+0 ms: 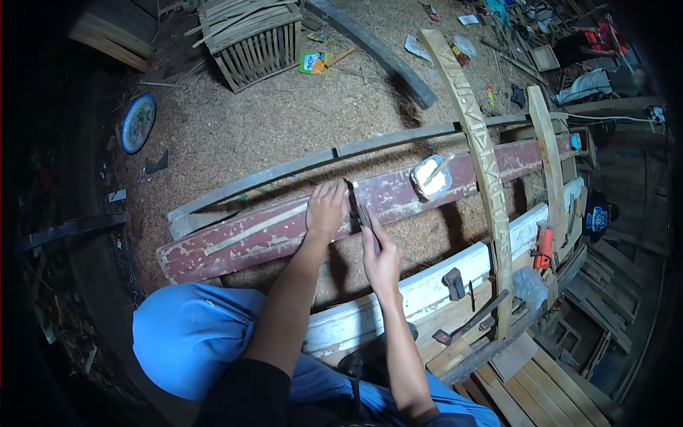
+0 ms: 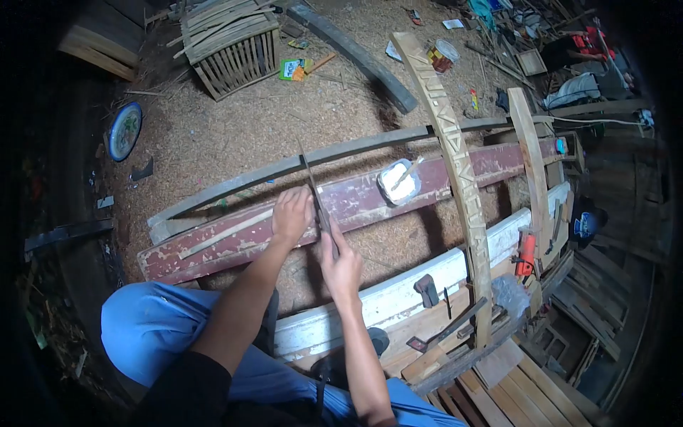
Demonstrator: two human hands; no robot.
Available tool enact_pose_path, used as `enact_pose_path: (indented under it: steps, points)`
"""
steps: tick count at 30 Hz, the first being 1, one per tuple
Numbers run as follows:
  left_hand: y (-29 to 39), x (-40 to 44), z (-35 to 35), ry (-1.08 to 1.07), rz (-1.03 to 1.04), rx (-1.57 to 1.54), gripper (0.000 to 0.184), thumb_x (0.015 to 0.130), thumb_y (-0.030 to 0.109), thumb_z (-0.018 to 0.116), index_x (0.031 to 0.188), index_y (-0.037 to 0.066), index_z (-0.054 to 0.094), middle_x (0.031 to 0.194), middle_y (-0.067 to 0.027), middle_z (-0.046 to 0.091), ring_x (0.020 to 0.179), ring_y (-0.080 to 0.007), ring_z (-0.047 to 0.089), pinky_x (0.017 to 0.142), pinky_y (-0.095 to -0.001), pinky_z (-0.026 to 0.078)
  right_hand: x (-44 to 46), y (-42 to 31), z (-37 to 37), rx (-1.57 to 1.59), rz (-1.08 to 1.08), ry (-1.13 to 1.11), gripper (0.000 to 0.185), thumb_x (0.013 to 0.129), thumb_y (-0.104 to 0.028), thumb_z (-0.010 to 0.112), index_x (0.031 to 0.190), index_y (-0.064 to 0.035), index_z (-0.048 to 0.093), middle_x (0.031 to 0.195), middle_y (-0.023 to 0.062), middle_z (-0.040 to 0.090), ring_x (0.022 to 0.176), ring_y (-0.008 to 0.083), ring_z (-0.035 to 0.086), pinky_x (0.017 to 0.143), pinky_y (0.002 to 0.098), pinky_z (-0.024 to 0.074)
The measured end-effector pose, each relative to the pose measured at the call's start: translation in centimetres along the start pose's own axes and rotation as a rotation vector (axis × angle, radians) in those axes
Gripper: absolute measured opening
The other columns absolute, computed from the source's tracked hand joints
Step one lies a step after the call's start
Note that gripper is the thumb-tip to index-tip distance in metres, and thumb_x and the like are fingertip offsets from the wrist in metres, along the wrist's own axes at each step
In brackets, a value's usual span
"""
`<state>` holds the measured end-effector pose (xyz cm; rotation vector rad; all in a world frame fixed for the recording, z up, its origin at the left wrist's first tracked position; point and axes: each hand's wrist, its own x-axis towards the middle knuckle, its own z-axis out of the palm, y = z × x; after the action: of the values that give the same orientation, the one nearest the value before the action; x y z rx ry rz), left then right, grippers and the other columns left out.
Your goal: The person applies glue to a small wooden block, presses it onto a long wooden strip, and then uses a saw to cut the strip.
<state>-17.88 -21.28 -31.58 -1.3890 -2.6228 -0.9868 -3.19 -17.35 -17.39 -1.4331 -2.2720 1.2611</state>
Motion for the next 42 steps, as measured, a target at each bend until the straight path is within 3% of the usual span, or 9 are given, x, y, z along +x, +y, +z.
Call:
enact_pose_path:
  steps: [4,7,18,26,32,34,38,39,42]
  points:
    - [0.2,-0.3,0.1,0.007,-0.010,-0.029,0.017,0.096,0.014,0.062,0.108,0.003,0.066,0.104,-0.0142,0.073,0.105,-0.0308,0.067,0.097,-0.0431,0.051,-3.1,0.5,-1.4,0.105,0.030,0.024,0.037,0.104,-0.017,0.062,0.135,0.0027,0.065,0.115,0.0280,0.073,0.108,0.0293,0.075,0.090,0.0383,0.0555]
    - [0.4,-0.2,-0.2,-0.028,-0.015,-0.021,0.019,0.096,0.014,0.062,0.110,0.003,0.066,0.105,-0.0140,0.073,0.105,-0.0307,0.067,0.096,-0.0436,0.051,-1.7,0.7,-0.1,0.008,-0.034,0.058,0.037,0.104,-0.025,0.060,0.137,-0.0105,0.067,0.112,0.0306,0.070,0.104,0.0464,0.070,0.085,0.0465,0.0565]
    - [0.3,-0.2,0.0,-0.007,-0.001,0.001,0.022,0.096,0.013,0.061,0.114,0.002,0.066,0.107,-0.0150,0.073,0.106,-0.0312,0.067,0.097,-0.0449,0.050,-0.9,-0.1,-0.2,0.018,0.028,0.004,0.037,0.104,-0.025,0.060,0.137,-0.0072,0.067,0.103,0.0314,0.071,0.096,0.0481,0.070,0.080,0.0478,0.0564]
    - [0.6,0.0,-0.5,0.007,-0.003,-0.028,0.018,0.096,0.015,0.062,0.109,0.003,0.066,0.104,-0.0145,0.072,0.102,-0.0321,0.067,0.094,-0.0442,0.051,-4.3,1.8,-2.1,0.125,0.089,0.002,0.040,0.105,-0.023,0.061,0.138,-0.0022,0.064,0.114,0.0269,0.074,0.107,0.0364,0.074,0.089,0.0413,0.0556]
    - [0.2,0.2,0.0,0.016,0.004,0.008,0.015,0.098,0.015,0.061,0.107,0.004,0.066,0.103,-0.0135,0.072,0.101,-0.0318,0.067,0.093,-0.0444,0.051,-1.1,0.9,-1.3,0.083,-0.040,0.002,0.036,0.103,-0.023,0.061,0.136,-0.0092,0.067,0.105,0.0310,0.070,0.099,0.0487,0.068,0.079,0.0496,0.0570]
    - [0.4,0.1,-0.1,0.020,0.014,-0.007,0.015,0.098,0.015,0.061,0.107,0.004,0.066,0.102,-0.0132,0.072,0.101,-0.0315,0.068,0.093,-0.0444,0.051,-4.3,0.6,-3.4,0.119,0.068,-0.049,0.040,0.104,-0.021,0.062,0.138,-0.0008,0.064,0.122,0.0299,0.070,0.118,0.0361,0.069,0.099,0.0398,0.0527]
    - [0.8,0.0,-0.6,-0.071,-0.033,0.024,0.020,0.097,0.017,0.062,0.112,0.005,0.067,0.107,-0.0101,0.074,0.105,-0.0280,0.068,0.096,-0.0424,0.051,-6.3,1.8,-3.5,0.100,0.098,0.003,0.040,0.104,-0.020,0.062,0.139,-0.0015,0.063,0.117,0.0301,0.071,0.114,0.0300,0.072,0.095,0.0393,0.0544]
    - [0.8,0.0,-0.4,-0.071,-0.039,0.041,0.019,0.097,0.017,0.062,0.112,0.006,0.066,0.107,-0.0105,0.073,0.105,-0.0286,0.068,0.096,-0.0427,0.051,-5.2,1.2,-3.6,0.102,0.106,-0.008,0.038,0.103,-0.025,0.061,0.136,-0.0060,0.067,0.114,0.0301,0.070,0.107,0.0440,0.069,0.091,0.0461,0.0565]
    - [0.7,0.0,-0.3,-0.001,0.002,0.009,0.016,0.098,0.017,0.061,0.106,0.005,0.066,0.098,-0.0154,0.072,0.097,-0.0342,0.068,0.092,-0.0462,0.050,-1.5,-0.1,-3.2,0.046,0.080,-0.083,0.039,0.103,-0.026,0.061,0.137,-0.0067,0.066,0.113,0.0297,0.071,0.106,0.0446,0.070,0.090,0.0470,0.0562]
